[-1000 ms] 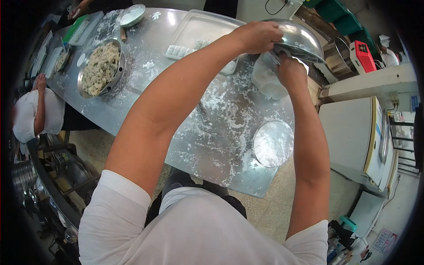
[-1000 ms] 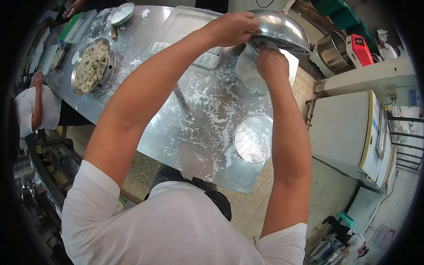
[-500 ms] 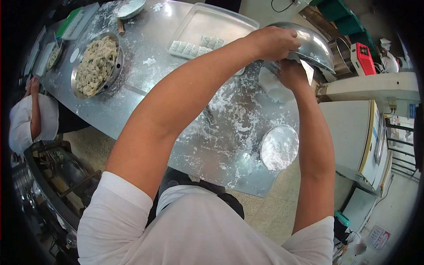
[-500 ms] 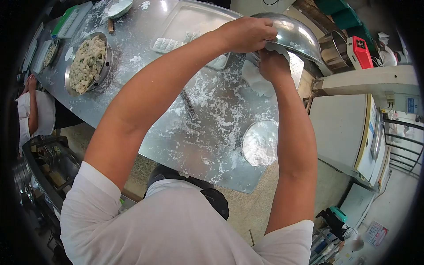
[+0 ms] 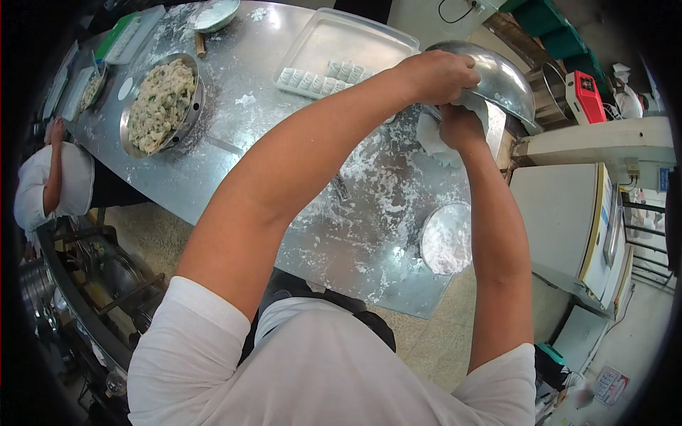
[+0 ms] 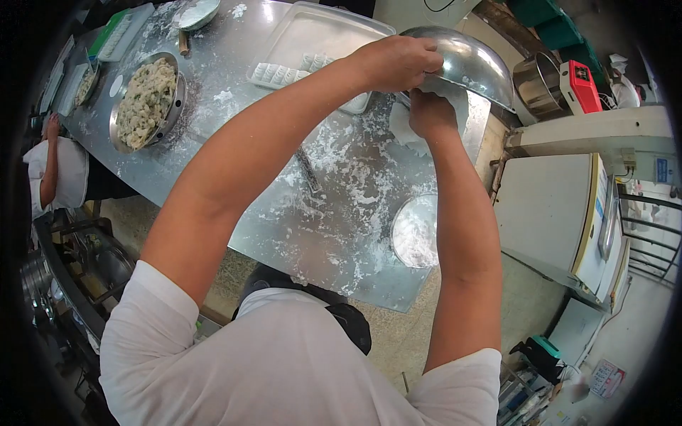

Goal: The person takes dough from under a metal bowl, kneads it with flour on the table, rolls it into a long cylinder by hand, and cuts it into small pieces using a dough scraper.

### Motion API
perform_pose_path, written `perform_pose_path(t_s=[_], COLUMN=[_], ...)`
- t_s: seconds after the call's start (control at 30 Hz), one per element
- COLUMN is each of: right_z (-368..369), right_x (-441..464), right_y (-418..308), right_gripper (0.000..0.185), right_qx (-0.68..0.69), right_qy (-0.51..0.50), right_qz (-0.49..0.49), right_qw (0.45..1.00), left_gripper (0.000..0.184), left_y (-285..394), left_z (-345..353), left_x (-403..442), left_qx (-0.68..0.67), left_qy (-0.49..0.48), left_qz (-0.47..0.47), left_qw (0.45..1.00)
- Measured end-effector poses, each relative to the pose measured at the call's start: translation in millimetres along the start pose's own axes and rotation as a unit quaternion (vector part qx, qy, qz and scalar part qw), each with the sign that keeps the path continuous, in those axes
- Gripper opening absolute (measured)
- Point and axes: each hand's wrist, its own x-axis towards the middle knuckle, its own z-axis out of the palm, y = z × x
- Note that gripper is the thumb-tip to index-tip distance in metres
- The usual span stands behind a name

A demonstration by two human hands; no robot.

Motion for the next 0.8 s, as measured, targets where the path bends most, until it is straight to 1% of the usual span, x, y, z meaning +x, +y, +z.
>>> perform_pose_path(t_s=[0.13,0.2,0.23,0.3,0.37,0.4,0.43,0.57,0.63,0.77,0.8], right_z=[1,5,9,22,30,29,29,28,25,15,12], right_x=[-21,-36,-43,-58,-68,-72,-75,-92,-103,-132,-139], right_y=[2,2,3,3,8,9,9,4,4,2,5], right_gripper=[0.026,0.028,0.028,0.032,0.035,0.035,0.036,0.036,0.032,0.029,0.028], right_qx=[0.03,0.092,0.091,0.136,0.142,0.169,0.197,0.22,0.25,0.296,0.338], right_qy=[-0.01,0.004,0.005,0.02,0.024,0.02,0.017,0.033,0.08,0.117,0.157], right_qz=[0.027,0.084,0.086,0.137,0.157,0.16,0.162,0.167,0.112,0.088,0.077], right_qw=[0.999,0.992,0.992,0.981,0.977,0.972,0.967,0.96,0.958,0.944,0.925], left_gripper=[0.013,0.013,0.014,0.014,0.014,0.014,0.014,0.014,0.014,0.012,0.012], left_y=[0,1,3,7,9,10,11,15,20,24,25], left_z=[2,1,1,2,3,3,3,7,6,12,15], left_x=[-5,-5,-5,-5,-4,-5,-6,-5,-6,-10,-10], left_qx=[0.005,0.008,0.012,0.013,0.013,0.014,0.011,0.003,0.015,0.014,0.014], left_qy=[0.009,0.006,0.004,0.001,-0.014,-0.014,-0.01,-0.022,-0.023,-0.035,-0.037], left_qz=[0.019,0.022,0.026,0.034,0.022,0.025,0.03,0.023,0.027,0.032,0.035], left_qw=[1.0,1.0,1.0,0.999,1.0,0.999,0.999,0.999,0.999,0.999,0.999])
